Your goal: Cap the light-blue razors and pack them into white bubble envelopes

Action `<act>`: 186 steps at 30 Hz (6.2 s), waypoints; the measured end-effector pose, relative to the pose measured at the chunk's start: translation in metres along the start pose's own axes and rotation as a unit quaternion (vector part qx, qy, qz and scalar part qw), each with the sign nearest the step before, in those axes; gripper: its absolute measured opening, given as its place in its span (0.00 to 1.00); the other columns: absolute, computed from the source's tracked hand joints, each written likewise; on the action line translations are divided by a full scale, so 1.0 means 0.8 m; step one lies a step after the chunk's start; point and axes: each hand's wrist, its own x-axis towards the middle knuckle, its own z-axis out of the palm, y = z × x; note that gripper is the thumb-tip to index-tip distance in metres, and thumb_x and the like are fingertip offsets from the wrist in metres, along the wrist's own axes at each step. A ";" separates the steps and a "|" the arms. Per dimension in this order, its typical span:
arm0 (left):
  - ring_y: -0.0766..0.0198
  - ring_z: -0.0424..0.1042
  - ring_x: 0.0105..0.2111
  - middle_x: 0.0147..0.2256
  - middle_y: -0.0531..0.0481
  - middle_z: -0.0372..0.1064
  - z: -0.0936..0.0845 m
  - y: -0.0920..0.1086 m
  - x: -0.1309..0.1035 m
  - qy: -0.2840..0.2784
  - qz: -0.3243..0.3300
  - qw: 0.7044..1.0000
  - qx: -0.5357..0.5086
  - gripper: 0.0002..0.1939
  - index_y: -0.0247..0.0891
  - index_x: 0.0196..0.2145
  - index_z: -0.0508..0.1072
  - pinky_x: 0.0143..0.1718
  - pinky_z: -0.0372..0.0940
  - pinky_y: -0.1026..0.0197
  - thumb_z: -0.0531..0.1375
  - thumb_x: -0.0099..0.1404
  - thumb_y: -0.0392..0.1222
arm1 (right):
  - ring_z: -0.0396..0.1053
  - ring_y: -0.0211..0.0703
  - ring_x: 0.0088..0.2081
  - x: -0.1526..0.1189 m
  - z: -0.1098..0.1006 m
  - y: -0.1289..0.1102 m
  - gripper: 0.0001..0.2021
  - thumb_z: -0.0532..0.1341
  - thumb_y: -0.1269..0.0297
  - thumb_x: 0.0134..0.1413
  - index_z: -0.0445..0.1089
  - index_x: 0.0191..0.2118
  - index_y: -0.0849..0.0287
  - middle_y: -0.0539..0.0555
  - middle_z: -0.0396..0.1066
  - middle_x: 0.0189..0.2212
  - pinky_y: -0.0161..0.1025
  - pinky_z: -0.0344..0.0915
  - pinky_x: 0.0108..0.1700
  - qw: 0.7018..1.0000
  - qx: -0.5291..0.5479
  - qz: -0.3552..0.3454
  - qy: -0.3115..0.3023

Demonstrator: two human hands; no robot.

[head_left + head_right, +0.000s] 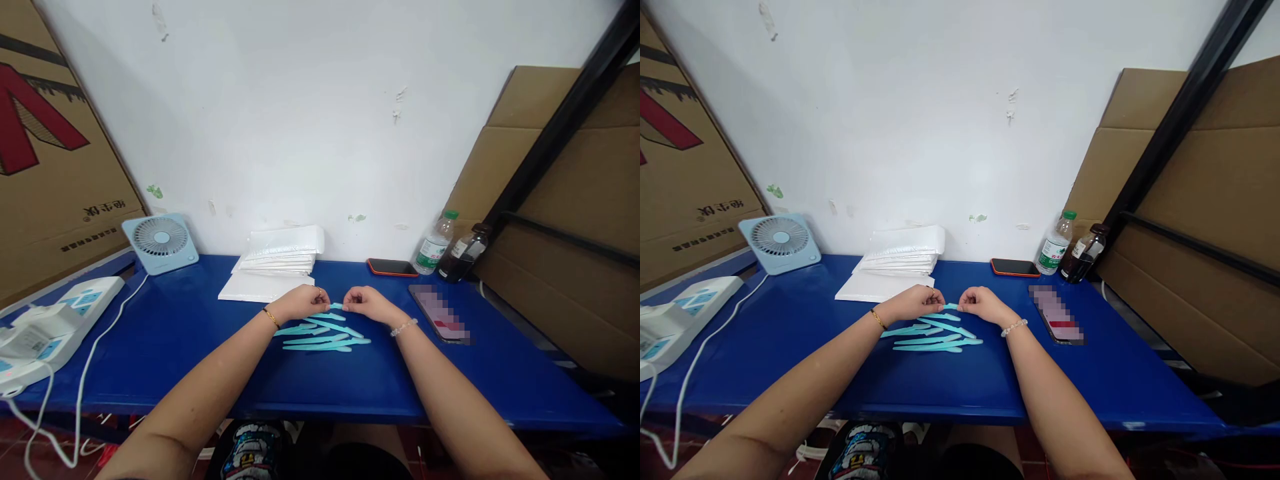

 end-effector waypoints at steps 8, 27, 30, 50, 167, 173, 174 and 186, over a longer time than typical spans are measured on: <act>0.65 0.68 0.28 0.29 0.52 0.72 0.011 -0.033 0.014 0.069 -0.059 0.994 0.065 0.10 0.39 0.32 0.74 0.29 0.58 0.65 0.54 0.61 0.43 | 0.63 0.36 0.25 0.010 -0.006 0.016 0.12 0.61 0.56 0.49 0.72 0.30 0.62 0.50 0.69 0.23 0.34 0.59 0.29 0.997 -0.005 0.054 0.048; 0.64 0.67 0.30 0.29 0.52 0.71 0.010 -0.027 0.007 0.056 -0.016 0.991 0.119 0.10 0.41 0.28 0.77 0.32 0.55 0.64 0.62 0.55 0.50 | 0.61 0.36 0.28 0.010 0.014 -0.001 0.12 0.64 0.55 0.47 0.70 0.26 0.60 0.49 0.63 0.28 0.34 0.59 0.29 0.998 -0.067 -0.004 -0.015; 0.62 0.67 0.31 0.29 0.51 0.71 0.009 -0.026 0.011 0.098 -0.047 0.985 0.138 0.11 0.40 0.27 0.77 0.34 0.56 0.62 0.61 0.56 0.50 | 0.62 0.36 0.29 0.008 0.002 0.005 0.12 0.63 0.55 0.48 0.70 0.27 0.60 0.50 0.64 0.29 0.34 0.60 0.30 0.996 -0.081 0.018 0.020; 0.61 0.68 0.33 0.31 0.50 0.73 0.010 -0.020 0.002 0.055 -0.040 0.982 0.176 0.08 0.40 0.29 0.76 0.37 0.55 0.60 0.60 0.59 0.46 | 0.64 0.37 0.28 -0.005 -0.004 -0.009 0.09 0.64 0.59 0.47 0.71 0.26 0.60 0.50 0.65 0.29 0.34 0.60 0.30 0.995 -0.094 0.030 -0.022; 0.63 0.68 0.32 0.32 0.50 0.71 -0.019 -0.013 -0.022 0.047 -0.035 0.991 0.124 0.11 0.38 0.35 0.74 0.31 0.58 0.64 0.59 0.58 0.46 | 0.64 0.36 0.26 -0.017 -0.025 -0.027 0.05 0.60 0.68 0.45 0.72 0.29 0.63 0.53 0.71 0.27 0.31 0.58 0.29 0.986 -0.157 0.007 0.049; 0.65 0.67 0.30 0.32 0.51 0.70 -0.002 0.002 -0.025 -0.067 0.034 0.996 0.053 0.20 0.39 0.35 0.74 0.28 0.57 0.66 0.64 0.51 0.57 | 0.64 0.35 0.23 -0.034 -0.028 -0.046 0.11 0.67 0.59 0.37 0.74 0.28 0.61 0.49 0.70 0.22 0.31 0.58 0.24 0.978 -0.096 0.053 -0.179; 0.65 0.67 0.29 0.31 0.52 0.70 0.001 0.004 -0.025 -0.088 0.040 0.994 0.057 0.20 0.40 0.35 0.74 0.27 0.56 0.66 0.64 0.51 0.57 | 0.65 0.35 0.22 -0.035 -0.025 -0.050 0.12 0.69 0.60 0.34 0.74 0.27 0.61 0.48 0.70 0.21 0.31 0.58 0.23 0.969 -0.105 0.056 -0.216; 0.65 0.67 0.28 0.28 0.51 0.72 -0.010 -0.007 -0.023 -0.016 -0.020 0.990 0.140 0.06 0.39 0.28 0.75 0.27 0.54 0.64 0.58 0.57 0.39 | 0.65 0.36 0.24 -0.027 -0.023 -0.041 0.02 0.61 0.70 0.46 0.71 0.26 0.60 0.51 0.72 0.24 0.32 0.56 0.25 0.977 -0.193 0.039 -0.081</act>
